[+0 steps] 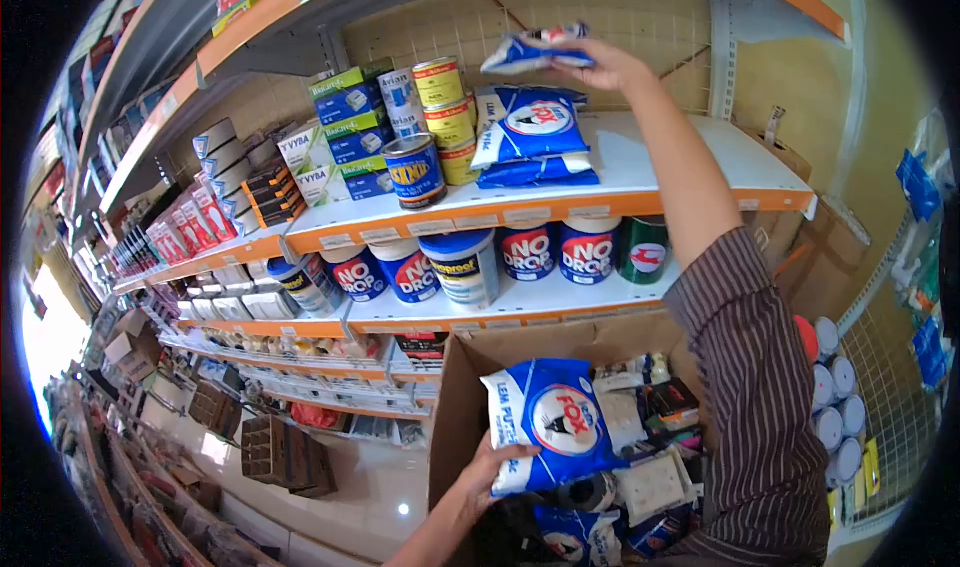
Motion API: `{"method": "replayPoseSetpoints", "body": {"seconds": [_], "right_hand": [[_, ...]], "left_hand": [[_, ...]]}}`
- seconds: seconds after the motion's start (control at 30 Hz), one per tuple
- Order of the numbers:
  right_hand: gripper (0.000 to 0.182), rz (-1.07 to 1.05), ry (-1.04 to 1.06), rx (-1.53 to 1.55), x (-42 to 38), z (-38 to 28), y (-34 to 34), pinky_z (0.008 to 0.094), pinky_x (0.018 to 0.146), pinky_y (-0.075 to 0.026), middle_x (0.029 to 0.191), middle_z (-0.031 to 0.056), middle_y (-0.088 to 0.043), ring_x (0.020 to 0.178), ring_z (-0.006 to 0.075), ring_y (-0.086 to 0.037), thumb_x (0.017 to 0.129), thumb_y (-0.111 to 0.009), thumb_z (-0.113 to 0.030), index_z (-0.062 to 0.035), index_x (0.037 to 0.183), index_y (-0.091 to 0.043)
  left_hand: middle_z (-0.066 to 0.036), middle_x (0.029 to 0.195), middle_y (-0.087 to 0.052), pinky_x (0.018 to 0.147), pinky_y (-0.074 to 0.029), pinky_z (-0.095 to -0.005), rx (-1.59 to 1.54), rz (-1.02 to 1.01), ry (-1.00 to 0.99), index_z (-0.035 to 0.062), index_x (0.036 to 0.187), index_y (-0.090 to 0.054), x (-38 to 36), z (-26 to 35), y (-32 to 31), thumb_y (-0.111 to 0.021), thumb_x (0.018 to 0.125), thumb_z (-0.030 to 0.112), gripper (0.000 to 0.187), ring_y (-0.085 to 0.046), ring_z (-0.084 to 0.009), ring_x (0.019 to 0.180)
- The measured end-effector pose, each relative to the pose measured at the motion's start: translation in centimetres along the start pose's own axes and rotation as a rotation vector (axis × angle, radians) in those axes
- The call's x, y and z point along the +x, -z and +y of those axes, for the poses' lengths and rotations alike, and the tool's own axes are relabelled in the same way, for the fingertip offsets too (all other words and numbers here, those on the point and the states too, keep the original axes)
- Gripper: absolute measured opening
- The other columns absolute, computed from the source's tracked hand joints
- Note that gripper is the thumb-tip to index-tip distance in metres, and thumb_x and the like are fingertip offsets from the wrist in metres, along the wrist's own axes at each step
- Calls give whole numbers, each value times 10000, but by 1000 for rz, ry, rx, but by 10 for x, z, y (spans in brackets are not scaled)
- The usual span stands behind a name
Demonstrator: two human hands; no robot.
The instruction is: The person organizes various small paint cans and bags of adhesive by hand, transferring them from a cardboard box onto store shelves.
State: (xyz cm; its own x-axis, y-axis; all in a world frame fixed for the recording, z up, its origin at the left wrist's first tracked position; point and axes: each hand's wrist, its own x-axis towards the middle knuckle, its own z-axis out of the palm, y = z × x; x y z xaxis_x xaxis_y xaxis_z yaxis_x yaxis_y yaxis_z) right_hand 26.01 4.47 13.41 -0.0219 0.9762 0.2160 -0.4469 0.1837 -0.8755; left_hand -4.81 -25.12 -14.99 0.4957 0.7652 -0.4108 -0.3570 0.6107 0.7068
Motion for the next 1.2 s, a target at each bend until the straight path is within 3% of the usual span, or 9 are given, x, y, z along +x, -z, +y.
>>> {"method": "replayPoseSetpoints", "body": {"seconds": [0.3,0.4,0.5,0.53,0.63,0.77,0.9,1.1,1.2], "right_hand": [[315,249,80,-935,43,58,27,295,657,-495,917,119,-618,781,183,-608,819,-568,-293,-19,973,-602],[316,172,539,-1499,72,64,63,377,847,-437,1029,127,-583,925,238,-559,833,-512,-343,-175,1090,-588],[308,600,362,-1819,50,74,44,479,954,-324,1238,116,-463,1144,254,-422,845,-469,-323,-319,1144,-545],[323,586,326,-1735,32,68,27,565,956,-272,1382,62,-294,1266,245,-273,864,-403,-365,-354,1166,-516],[385,302,328,-1800,32,62,9,540,969,-270,1366,70,-328,1264,255,-295,867,-338,-460,-326,1186,-506],[465,97,335,-1637,50,73,3,322,940,-360,1214,148,-496,1117,280,-479,860,-389,-474,-206,1227,-488],[524,-51,266,-1712,35,67,-12,327,925,-376,1218,137,-497,1091,280,-500,852,-371,-544,-202,1235,-478],[595,-66,218,-1697,29,66,-5,360,1024,-249,1371,107,-313,1251,282,-312,858,-296,-578,-190,1301,-387],[602,-38,467,-1210,20,54,5,354,1059,-171,1399,100,-255,1304,255,-198,872,-262,-561,-177,1330,-335]], "left_hand": [[-129,1028,-562,799,-495,-352,35,-29,51,16,1152,-384,-1,8,2,-646,648,-87,577,-577,-227,935],[-127,1021,-569,809,-491,-354,8,-63,65,22,1155,-380,-1,8,1,-647,647,-88,584,-574,-221,946],[-122,1021,-573,818,-486,-356,21,-82,60,28,1159,-379,-3,8,2,-654,643,-87,595,-574,-215,947],[-120,1023,-574,821,-485,-357,34,-79,63,30,1160,-380,-3,7,2,-656,641,-87,599,-575,-212,945],[-112,1015,-583,826,-482,-354,38,-64,76,35,1147,-409,-5,8,-3,-667,637,-81,584,-581,-204,930],[-113,1002,-588,820,-484,-357,65,-108,101,42,1150,-409,-1,5,-1,-657,641,-83,580,-584,-206,927],[-113,1001,-590,820,-482,-363,73,-104,112,52,1158,-406,-1,4,-3,-652,650,-82,580,-587,-207,921],[-107,1022,-582,816,-483,-361,82,-113,131,60,1165,-393,-2,6,-6,-662,651,-80,597,-579,-209,935],[-108,1012,-584,809,-487,-357,95,-98,70,50,1158,-395,-4,6,-2,-656,647,-90,590,-583,-207,925]]}}
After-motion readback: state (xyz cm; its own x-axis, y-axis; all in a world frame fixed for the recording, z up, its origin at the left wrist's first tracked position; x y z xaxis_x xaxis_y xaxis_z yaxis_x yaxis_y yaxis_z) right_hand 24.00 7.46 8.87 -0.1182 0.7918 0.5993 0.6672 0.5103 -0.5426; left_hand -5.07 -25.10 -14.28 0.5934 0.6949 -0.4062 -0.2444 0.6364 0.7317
